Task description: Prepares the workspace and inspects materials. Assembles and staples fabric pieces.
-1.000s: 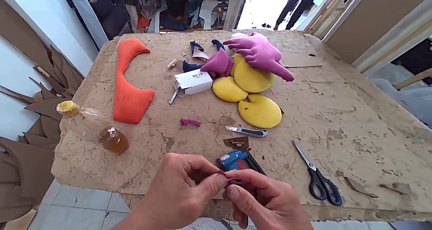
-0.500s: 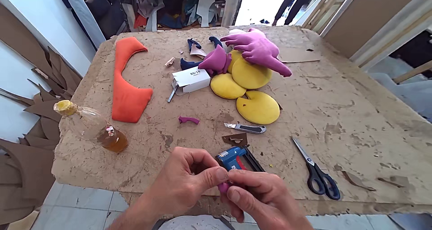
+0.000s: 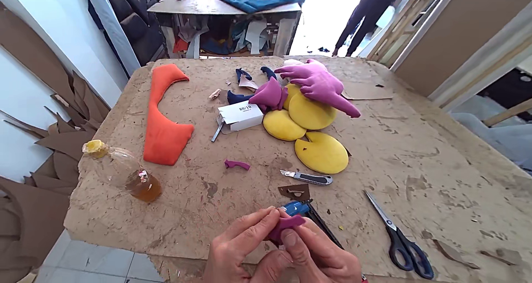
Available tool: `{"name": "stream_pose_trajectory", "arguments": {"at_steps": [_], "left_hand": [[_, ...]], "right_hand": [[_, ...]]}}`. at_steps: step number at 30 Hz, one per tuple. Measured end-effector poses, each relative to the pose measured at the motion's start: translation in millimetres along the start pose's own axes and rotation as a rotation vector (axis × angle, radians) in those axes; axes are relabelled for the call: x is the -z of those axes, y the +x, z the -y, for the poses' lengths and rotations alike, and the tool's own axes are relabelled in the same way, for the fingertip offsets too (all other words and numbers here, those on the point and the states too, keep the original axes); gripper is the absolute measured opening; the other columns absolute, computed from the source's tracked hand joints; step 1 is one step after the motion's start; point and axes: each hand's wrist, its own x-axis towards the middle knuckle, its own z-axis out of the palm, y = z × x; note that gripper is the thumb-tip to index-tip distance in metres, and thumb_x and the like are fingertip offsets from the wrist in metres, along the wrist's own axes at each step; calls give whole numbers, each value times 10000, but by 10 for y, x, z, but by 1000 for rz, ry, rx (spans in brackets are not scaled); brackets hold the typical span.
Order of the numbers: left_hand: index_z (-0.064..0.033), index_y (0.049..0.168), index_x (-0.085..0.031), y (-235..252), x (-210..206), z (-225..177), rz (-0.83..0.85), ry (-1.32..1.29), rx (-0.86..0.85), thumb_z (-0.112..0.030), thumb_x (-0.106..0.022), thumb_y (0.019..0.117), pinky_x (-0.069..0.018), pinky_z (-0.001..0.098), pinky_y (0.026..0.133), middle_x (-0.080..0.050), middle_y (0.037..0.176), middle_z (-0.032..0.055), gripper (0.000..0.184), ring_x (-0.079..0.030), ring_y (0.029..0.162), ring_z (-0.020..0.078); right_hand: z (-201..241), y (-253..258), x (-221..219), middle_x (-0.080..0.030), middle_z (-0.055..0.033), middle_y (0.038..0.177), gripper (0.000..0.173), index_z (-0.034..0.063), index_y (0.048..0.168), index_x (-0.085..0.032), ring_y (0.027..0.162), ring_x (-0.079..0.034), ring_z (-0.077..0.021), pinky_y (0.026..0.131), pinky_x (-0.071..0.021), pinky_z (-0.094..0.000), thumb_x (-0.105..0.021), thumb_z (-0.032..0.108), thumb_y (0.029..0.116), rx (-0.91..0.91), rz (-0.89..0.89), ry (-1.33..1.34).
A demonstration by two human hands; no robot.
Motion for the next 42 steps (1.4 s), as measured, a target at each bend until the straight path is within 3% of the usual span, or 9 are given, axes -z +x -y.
{"name": "stream_pose_trajectory", "arguments": {"at_steps": [5,8,12,16,19,22,29,39,42], "left_hand": [[66,1189,-715,-16,110,-132,-71,69,35,-139,-723,959,-649,311,889,-761,1113,122,308,-754,980,152],[88,1174,-696,-35,165,-180,-69,74,21,-72,-690,974,-649,302,877,-751,1117,139,256,-752,969,145],[31,1182,-694,-40,213,-88,-99,88,-70,-90,-689,980,-650,324,887,-743,1149,133,235,-747,999,166],[-19,1167,-736,-21,237,-84,-95,226,-141,-120,-678,992,-608,284,938,-745,1137,104,210,-713,1077,140],[12,1116,-727,-18,213,-50,-119,112,-88,-99,-683,984,-637,272,883,-735,1125,119,177,-726,1038,136],[28,1141,-704,-31,171,-19,-177,-59,-23,-91,-682,981,-648,280,847,-724,1124,124,200,-731,996,140],[10,1147,-710,8,205,-17,-196,-193,58,-113,-665,994,-640,265,842,-721,1115,97,201,-725,986,122],[28,1163,-703,16,203,24,-179,-464,183,-81,-643,997,-616,267,819,-727,1081,72,207,-705,913,91],[16,1171,-707,5,206,11,-174,-537,203,-66,-641,994,-614,263,798,-727,1080,63,206,-700,889,79]], "right_hand": [[127,30,-7,-716,-26,1016,211,29,986,-771,1005,-655,-19,864,-558,-161,-616,166,1029,167,104,-226],[203,69,42,-740,-36,1033,175,46,1088,-767,979,-688,-36,811,-589,-173,-696,169,985,198,166,-276],[317,143,112,-717,-12,1070,311,126,1209,-690,933,-704,-56,719,-606,-187,-776,225,927,282,176,-355],[357,178,81,-706,-24,972,129,98,1017,-738,868,-671,-31,711,-553,-138,-771,188,929,404,189,-488],[323,129,-5,-662,-51,929,111,60,971,-693,825,-646,-31,691,-526,-114,-724,166,955,431,166,-553],[283,104,-101,-655,-36,908,119,51,960,-681,819,-643,-10,679,-529,-101,-719,164,960,352,148,-451],[392,317,-84,-695,30,839,78,55,961,-718,634,-594,16,542,-507,-157,-699,130,975,-228,316,76],[385,329,-123,-689,-36,887,149,26,925,-727,733,-654,-17,608,-562,-148,-722,169,966,64,269,-401],[401,360,-92,-692,-45,880,163,15,938,-721,733,-665,-30,621,-578,-168,-709,173,977,60,326,-383]]}}
